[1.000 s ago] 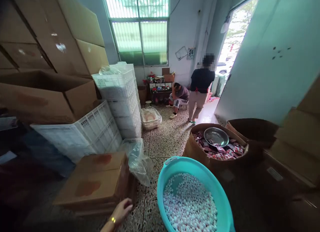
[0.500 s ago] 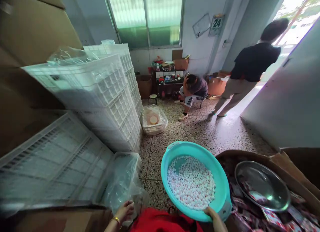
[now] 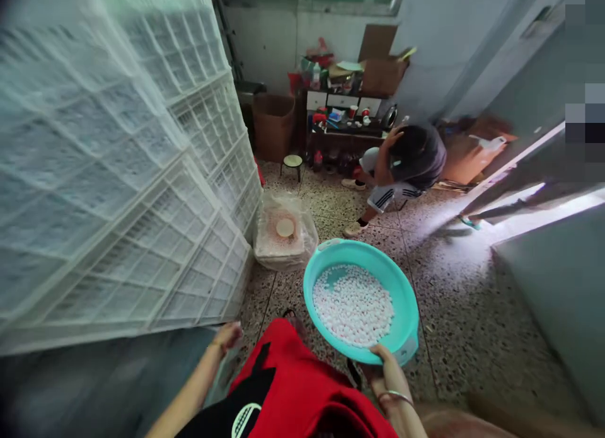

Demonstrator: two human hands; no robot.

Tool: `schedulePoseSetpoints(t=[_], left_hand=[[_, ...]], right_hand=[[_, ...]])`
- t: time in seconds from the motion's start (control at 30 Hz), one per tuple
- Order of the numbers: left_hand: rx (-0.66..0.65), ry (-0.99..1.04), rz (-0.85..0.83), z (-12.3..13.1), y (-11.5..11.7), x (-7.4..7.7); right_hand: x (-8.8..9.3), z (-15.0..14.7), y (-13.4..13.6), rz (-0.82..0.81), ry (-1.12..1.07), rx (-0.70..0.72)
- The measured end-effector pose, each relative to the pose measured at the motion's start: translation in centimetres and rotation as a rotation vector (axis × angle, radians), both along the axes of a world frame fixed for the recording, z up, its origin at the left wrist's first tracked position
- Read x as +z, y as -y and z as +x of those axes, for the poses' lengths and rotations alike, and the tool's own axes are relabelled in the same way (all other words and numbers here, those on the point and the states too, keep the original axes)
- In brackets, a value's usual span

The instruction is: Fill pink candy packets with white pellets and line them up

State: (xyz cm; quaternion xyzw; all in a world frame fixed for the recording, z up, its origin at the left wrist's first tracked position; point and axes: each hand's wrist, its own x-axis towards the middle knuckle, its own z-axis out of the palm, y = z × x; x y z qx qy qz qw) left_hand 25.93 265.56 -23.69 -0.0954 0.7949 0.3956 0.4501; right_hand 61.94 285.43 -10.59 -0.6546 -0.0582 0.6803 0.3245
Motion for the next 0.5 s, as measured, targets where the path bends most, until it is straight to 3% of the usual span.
schedulePoseSetpoints(t=[0.13,0.23,0.37,0.5], left_hand=[[-0.051,-0.021,0.108,-7.0,-13.7,0.4],[-0.064,-0.007,0.162,-10.2,-21.4,0.0],[0.03,0.023,0.157,-11.7,-28.9,-2.4],[0.186,0.073,0.077,-11.8,-35.2,-6.5]], right_hand=[[2.2,-6.5,-10.3,-0.036,-0.028,0.019],[1.4,-10.7,-18.9,-0.058,-0.025,0.071],[-3.8,-16.9,-32.2,-0.09,-0.062,0.135],[-12.5,-24.6,-46.2,-0.037,-0.11,0.203]])
